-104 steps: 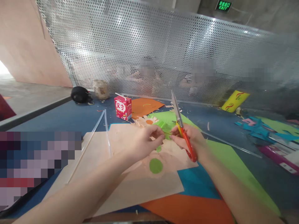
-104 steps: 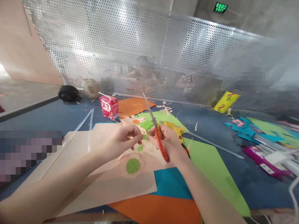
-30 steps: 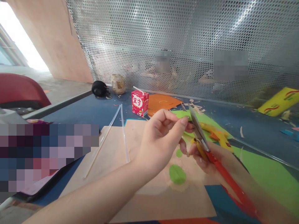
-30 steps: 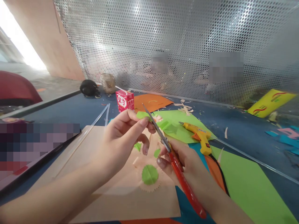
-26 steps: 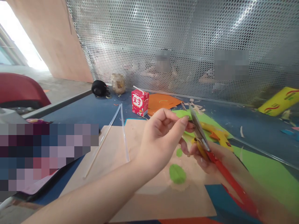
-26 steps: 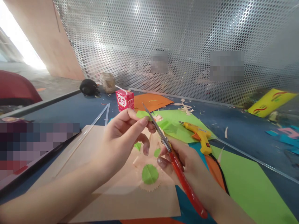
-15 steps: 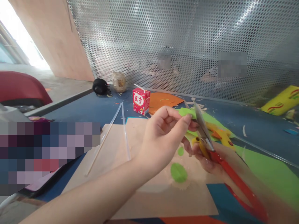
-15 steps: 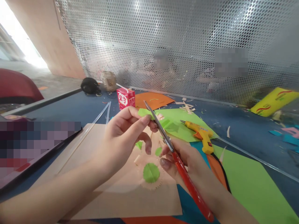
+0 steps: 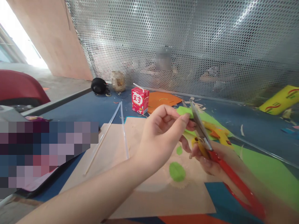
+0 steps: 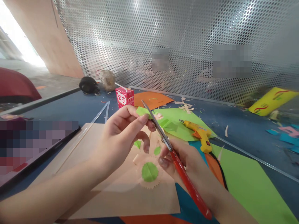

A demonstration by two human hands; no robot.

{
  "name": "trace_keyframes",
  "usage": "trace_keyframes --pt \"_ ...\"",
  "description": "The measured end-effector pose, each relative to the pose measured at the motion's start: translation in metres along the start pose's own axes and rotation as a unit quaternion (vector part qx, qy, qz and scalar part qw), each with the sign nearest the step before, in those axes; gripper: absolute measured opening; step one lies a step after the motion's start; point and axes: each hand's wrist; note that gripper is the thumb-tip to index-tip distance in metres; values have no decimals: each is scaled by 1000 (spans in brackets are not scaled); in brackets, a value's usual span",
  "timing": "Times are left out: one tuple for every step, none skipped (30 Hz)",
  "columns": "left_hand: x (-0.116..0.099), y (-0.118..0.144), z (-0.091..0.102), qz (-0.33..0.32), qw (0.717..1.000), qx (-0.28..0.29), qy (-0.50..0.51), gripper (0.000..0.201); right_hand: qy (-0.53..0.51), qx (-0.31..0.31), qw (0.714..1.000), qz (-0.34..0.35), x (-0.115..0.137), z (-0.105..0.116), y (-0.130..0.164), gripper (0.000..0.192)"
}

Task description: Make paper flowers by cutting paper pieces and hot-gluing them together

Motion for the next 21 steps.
trace_keyframes --pt "0 0 0 1 1000 -1 -1 17 -11 4 1000 3 1 0 0 21" --pt "0 0 0 1 1000 -2 0 17 -22 11 1000 4 1 1 0 21" --pt "0 0 0 1 1000 -3 0 17 -31 18 999 4 2 2 0 20" --pt "0 0 0 1 1000 -4 1 17 -35 24 999 2 2 3 1 19" --pt "0 0 0 1 1000 -4 0 17 -36 30 999 -1 3 4 1 19" --pt "0 0 0 2 1000 -4 -2 18 -34 34 999 -5 4 5 1 18" --pt "0 0 0 3 1000 -4 -5 18 -32 38 999 -10 5 5 1 18" --pt "0 0 0 3 1000 -4 -7 18 -31 43 999 -14 5 6 2 18" --pt "0 0 0 4 1000 -3 -10 18 -32 48 998 -15 6 7 2 18" --pt "0 0 0 4 1000 -1 -10 18 -33 56 998 -15 6 7 3 19" --pt "0 0 0 4 1000 2 -11 17 -32 62 997 -15 6 8 3 19" --pt "0 0 1 4 1000 5 -11 17 -28 65 997 -15 5 8 3 18" --pt "-1 1 1 5 1000 7 -13 17 -24 65 998 -15 5 8 3 18" --pt "-1 1 1 6 1000 7 -15 17 -19 63 998 -14 4 8 3 17" --pt "-1 1 1 6 1000 6 -18 17 -16 60 998 -13 4 8 3 16" --pt "-1 1 2 6 1000 4 -20 18 -14 58 998 -11 3 8 3 16" --pt "-2 1 2 6 1000 3 -23 18 -14 57 998 -9 2 8 3 16" --pt "-2 1 2 7 1000 2 -26 19 -15 57 998 -9 2 8 3 16" --pt "-3 0 2 6 1000 3 -28 19 -17 59 998 -9 1 8 3 17" --pt "-3 0 1 7 999 4 -32 19 -18 61 998 -9 1 9 3 18" --pt "-3 0 1 7 999 4 -35 19 -20 61 998 -10 1 9 3 19"
Point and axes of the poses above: each hand's wrist, its own y-axis away from the middle knuckle, its own z-axis out of the back of the hand, x = y × z, and after that the axes turned 12 degrees about y, right-handed
